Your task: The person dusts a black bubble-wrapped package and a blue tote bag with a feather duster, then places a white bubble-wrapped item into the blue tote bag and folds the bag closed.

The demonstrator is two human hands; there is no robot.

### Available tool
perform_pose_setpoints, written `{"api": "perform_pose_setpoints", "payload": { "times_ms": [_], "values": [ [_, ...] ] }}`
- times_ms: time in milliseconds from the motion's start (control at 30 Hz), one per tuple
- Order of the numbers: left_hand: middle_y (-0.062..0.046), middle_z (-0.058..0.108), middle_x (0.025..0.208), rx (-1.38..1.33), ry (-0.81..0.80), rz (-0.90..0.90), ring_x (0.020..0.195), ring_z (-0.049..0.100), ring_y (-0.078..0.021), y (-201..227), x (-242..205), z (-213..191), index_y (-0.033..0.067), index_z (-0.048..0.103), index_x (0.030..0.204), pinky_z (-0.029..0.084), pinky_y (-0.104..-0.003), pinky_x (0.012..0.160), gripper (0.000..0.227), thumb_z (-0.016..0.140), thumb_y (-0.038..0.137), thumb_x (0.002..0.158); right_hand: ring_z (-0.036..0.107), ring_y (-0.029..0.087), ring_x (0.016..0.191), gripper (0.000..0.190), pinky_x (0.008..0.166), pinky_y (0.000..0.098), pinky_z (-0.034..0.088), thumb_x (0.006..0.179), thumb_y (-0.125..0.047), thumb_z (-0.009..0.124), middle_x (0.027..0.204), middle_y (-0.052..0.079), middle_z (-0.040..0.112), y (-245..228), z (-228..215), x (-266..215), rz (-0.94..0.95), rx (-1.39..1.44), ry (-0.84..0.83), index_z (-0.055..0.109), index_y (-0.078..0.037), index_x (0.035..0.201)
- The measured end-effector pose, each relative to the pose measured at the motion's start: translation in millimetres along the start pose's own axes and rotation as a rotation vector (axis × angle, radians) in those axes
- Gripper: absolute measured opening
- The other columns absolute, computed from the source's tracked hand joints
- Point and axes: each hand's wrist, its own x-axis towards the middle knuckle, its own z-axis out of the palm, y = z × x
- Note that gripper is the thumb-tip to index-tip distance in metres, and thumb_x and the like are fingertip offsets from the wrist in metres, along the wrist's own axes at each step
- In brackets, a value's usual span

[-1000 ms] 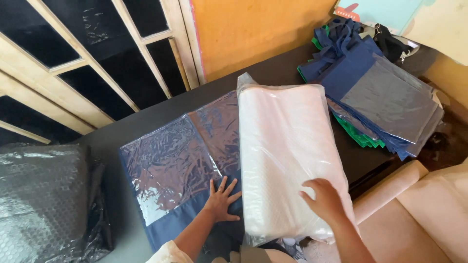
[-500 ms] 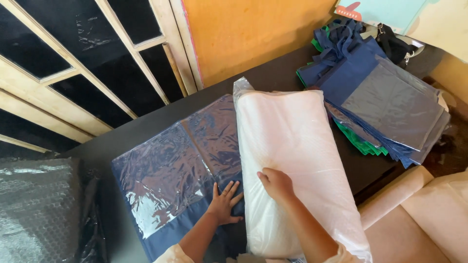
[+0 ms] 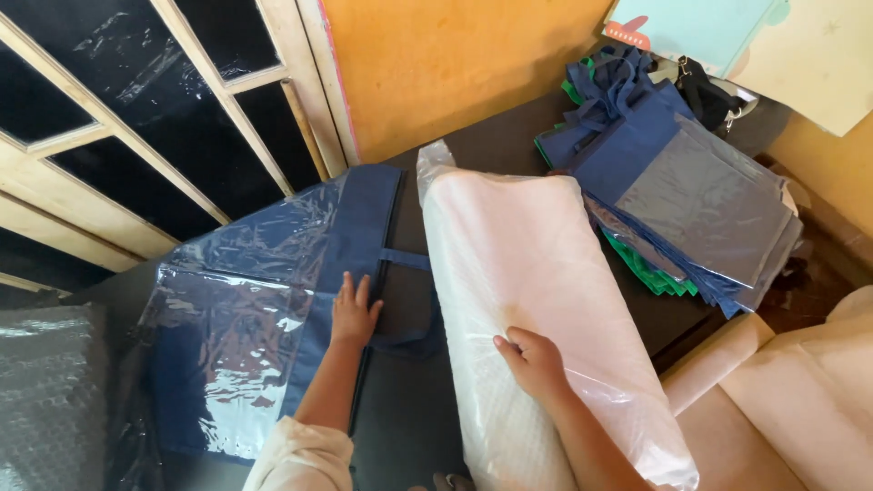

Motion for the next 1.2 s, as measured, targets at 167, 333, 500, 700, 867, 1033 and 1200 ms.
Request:
{"api": "perform_pose_setpoints", "payload": {
  "times_ms": [167,333,500,700,867,1033,1200],
  "values": [
    [-0.002,0.032,0.167,0.075,-0.097,0.559,0.148,0.043,-0.0305,-9,-42,17,0.0257,0.065,0.126,0.044,-0.057,0.115,0.056,0.080,0.056,0.080,0.059,0.031,0.058,0.043,0.058,0.0390,0.050,0.094,-0.043,0.067,0.055,0.007,0.052,-7,41,0,-0.067,-0.259,-0.143,0.050,-0.015,0.065],
    [0.004,0.078,0.106,-0.497,0.007,0.096,0.110,0.073,-0.0217,-37,-25,17,0.0238,0.066,0.101,0.057,-0.043,0.095,0.021,0.059,0.044,0.103,0.058,0.028,0.056,0.044,0.056,0.0363,0.049,0.093,-0.044,0.067,0.053,0.005,0.050,0,56,-11,-0.063,-0.233,-0.099,0.047,-0.017,0.063],
    [-0.011,0.066,0.093,-1.956,0.257,-0.451,0.106,0.073,-0.0336,-67,-2,-12,0.0168,0.050,0.099,0.046,-0.055,0.110,0.021,0.042,0.031,0.112,0.054,0.026,0.052,0.045,0.052,0.0342,0.046,0.092,-0.041,0.069,0.051,0.005,0.047,-5,54,-21,-0.113,-0.201,-0.077,0.047,-0.018,0.061],
    [-0.003,0.064,0.079,-2.503,0.303,-0.392,0.100,0.075,-0.0275,-78,-28,-88,0.0092,0.057,0.083,0.061,-0.041,0.100,0.034,0.060,0.032,0.108,0.052,0.021,0.048,0.044,0.051,0.0300,0.045,0.095,-0.036,0.067,0.049,0.001,0.046,-42,60,-40,-0.186,-0.193,-0.122,0.046,-0.018,0.060],
    [-0.005,0.077,0.097,-2.395,0.215,-0.280,0.106,0.076,-0.0207,-47,-61,-129,0.0111,0.064,0.087,0.064,-0.028,0.094,0.029,0.063,0.032,0.106,0.055,0.026,0.052,0.040,0.051,0.0340,0.045,0.095,-0.033,0.066,0.051,0.004,0.048,-49,82,-49,-0.307,-0.263,-0.244,0.048,-0.016,0.063],
    [-0.006,0.076,0.102,-2.405,0.279,-0.173,0.105,0.075,-0.0149,-60,-45,-113,0.0110,0.065,0.091,0.060,-0.016,0.085,0.021,0.064,0.026,0.105,0.051,0.018,0.050,0.041,0.052,0.0289,0.045,0.097,-0.031,0.064,0.051,-0.003,0.043,-66,103,-60,-0.348,-0.331,-0.328,0.045,-0.018,0.063],
    [0.001,0.072,0.095,-2.346,0.299,-0.041,0.108,0.075,-0.0175,-39,-68,-149,0.0132,0.063,0.091,0.059,-0.010,0.079,0.014,0.065,0.018,0.105,0.054,0.021,0.052,0.038,0.053,0.0319,0.046,0.096,-0.028,0.064,0.052,-0.001,0.046,-81,119,-73,-0.382,-0.323,-0.347,0.047,-0.016,0.064]
  ]
}}
